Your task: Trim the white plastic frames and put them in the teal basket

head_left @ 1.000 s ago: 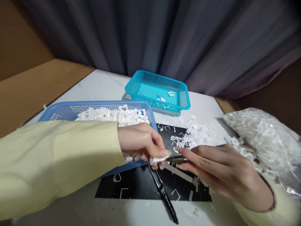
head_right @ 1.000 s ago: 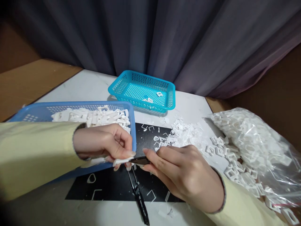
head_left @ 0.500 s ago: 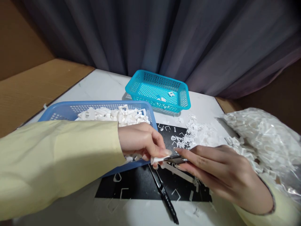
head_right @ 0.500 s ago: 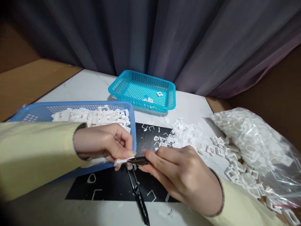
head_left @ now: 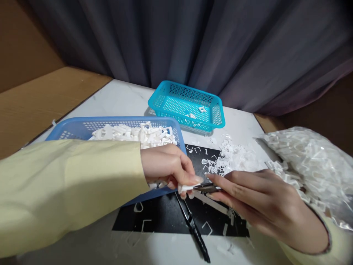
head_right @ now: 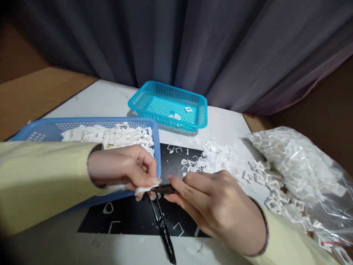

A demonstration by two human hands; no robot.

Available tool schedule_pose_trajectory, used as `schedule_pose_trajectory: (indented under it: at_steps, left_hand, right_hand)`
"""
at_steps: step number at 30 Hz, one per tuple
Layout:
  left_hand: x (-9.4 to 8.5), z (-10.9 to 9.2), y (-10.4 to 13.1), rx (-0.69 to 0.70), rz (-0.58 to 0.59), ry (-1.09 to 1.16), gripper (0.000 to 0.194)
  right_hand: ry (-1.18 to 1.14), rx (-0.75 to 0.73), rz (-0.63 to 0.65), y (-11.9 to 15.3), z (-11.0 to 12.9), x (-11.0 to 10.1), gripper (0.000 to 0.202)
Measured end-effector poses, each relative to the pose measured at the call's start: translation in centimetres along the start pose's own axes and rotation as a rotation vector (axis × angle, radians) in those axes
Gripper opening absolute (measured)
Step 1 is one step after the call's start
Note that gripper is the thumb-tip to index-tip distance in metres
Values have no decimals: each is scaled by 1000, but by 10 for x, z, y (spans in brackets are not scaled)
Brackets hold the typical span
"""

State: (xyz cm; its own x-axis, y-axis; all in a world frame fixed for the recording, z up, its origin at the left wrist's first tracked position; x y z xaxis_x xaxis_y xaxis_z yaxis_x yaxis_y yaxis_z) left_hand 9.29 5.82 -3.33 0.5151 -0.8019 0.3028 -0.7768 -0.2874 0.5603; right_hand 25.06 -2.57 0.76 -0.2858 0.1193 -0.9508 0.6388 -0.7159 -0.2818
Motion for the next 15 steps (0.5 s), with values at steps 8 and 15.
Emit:
schedule_pose_trajectory:
  at_steps: [8,15]
  left_hand:
    - [0,-2,0,-46,14,13,14]
    - [0,1,-1,-8,-19,4,23]
  right_hand:
    - [-10,-3,16,0,1,2,29]
    - [-1,6,7,-2,5,0,29]
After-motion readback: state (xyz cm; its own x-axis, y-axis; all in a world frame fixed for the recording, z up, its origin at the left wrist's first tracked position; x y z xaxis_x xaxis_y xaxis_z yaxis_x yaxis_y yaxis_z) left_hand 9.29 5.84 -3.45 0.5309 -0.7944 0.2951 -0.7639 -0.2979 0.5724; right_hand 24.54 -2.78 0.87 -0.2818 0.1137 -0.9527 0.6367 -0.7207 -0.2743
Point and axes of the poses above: each hand's wrist, its own y-axis away from the middle knuckle, its own x-axis out of the palm, z = x × y, the point moved 3 cm from there along -y, towards the middle knuckle
